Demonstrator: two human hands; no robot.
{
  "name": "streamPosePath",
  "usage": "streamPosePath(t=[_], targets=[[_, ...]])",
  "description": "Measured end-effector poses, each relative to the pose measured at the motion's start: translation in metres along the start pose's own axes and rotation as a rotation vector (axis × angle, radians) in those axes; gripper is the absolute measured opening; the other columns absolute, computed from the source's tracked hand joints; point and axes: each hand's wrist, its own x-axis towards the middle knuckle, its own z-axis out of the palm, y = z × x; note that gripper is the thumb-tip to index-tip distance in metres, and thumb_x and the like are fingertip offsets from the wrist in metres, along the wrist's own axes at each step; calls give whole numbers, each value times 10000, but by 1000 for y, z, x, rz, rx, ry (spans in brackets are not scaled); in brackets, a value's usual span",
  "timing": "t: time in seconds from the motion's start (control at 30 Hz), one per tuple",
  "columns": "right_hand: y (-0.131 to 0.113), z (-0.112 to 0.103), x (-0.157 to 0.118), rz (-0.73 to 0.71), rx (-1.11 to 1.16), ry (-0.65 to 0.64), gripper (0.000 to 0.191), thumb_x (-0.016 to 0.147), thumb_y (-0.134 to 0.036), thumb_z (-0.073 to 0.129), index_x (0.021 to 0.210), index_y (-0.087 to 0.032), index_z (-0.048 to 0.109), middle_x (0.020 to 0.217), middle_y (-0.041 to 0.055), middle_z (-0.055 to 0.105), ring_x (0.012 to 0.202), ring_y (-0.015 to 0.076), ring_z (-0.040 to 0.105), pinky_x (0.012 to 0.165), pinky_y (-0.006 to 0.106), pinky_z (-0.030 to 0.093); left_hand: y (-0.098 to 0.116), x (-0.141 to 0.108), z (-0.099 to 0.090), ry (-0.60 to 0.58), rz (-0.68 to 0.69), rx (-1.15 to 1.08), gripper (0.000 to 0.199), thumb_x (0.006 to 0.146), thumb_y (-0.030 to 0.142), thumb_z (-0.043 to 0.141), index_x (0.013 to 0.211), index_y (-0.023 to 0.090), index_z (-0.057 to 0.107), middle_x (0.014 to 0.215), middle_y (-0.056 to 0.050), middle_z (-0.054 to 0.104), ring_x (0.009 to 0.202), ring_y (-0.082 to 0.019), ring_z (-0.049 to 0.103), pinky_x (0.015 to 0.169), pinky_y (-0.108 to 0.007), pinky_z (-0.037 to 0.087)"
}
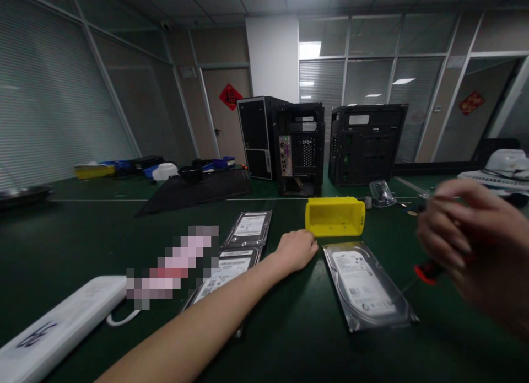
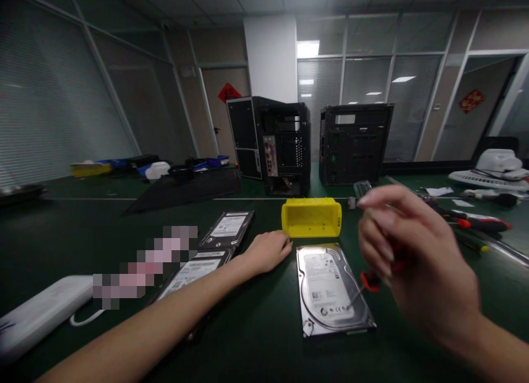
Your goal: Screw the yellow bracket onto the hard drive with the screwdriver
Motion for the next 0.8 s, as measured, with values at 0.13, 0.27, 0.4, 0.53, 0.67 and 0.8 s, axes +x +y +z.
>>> streamPosePath(t=[0.13, 0.27, 0.4, 0.53, 0.67, 0.8], targets=[[-28, 57, 86, 77, 854, 218, 112, 718, -152, 392, 719, -195, 495, 476, -55, 256, 363, 53, 277, 318, 187, 173, 1, 1, -2, 11, -1, -32, 412, 869, 400, 298, 814, 151, 621, 866, -109, 646, 828, -257, 615, 715, -360, 459], [-7, 94, 118, 13, 853, 271, 72, 687, -167, 423, 681, -184, 493, 442, -77, 287, 324, 48, 265, 286, 174, 157, 1, 0, 0, 2, -4, -101, 474, 888, 431, 233, 810, 176, 625, 864, -88, 647, 820, -242, 613, 694, -336, 452], [6, 115, 119, -25, 851, 248, 72, 693, -151, 452, 674, -176, 516, 425, -86, 303, 309, 39, 270, 281, 165, 155, -2, 2, 3, -72, 12, -192, 494, 892, 438, 225, 750, 197, 633, 803, -51, 649, 768, -198, 616, 661, -274, 443], [4, 123, 118, -49, 847, 212, 91, 711, -139, 457, 678, -169, 537, 421, -87, 313, 307, 32, 280, 287, 157, 163, -3, 4, 2, -128, 20, -260, 443, 886, 398, 266, 745, 214, 643, 805, -30, 652, 783, -185, 611, 691, -258, 433], [6, 126, 118, -56, 849, 195, 100, 718, -132, 451, 682, -169, 537, 431, -87, 316, 308, 28, 284, 286, 154, 170, -3, 5, 1, -157, 15, -299, 423, 879, 386, 274, 765, 227, 648, 852, -24, 659, 813, -199, 607, 720, -278, 430], [8, 126, 117, -53, 846, 181, 103, 723, -129, 451, 682, -165, 539, 433, -85, 323, 309, 30, 289, 284, 156, 167, -4, 6, 1, -173, 17, -318, 404, 871, 395, 287, 789, 235, 648, 890, -20, 657, 847, -206, 602, 731, -280, 425]])
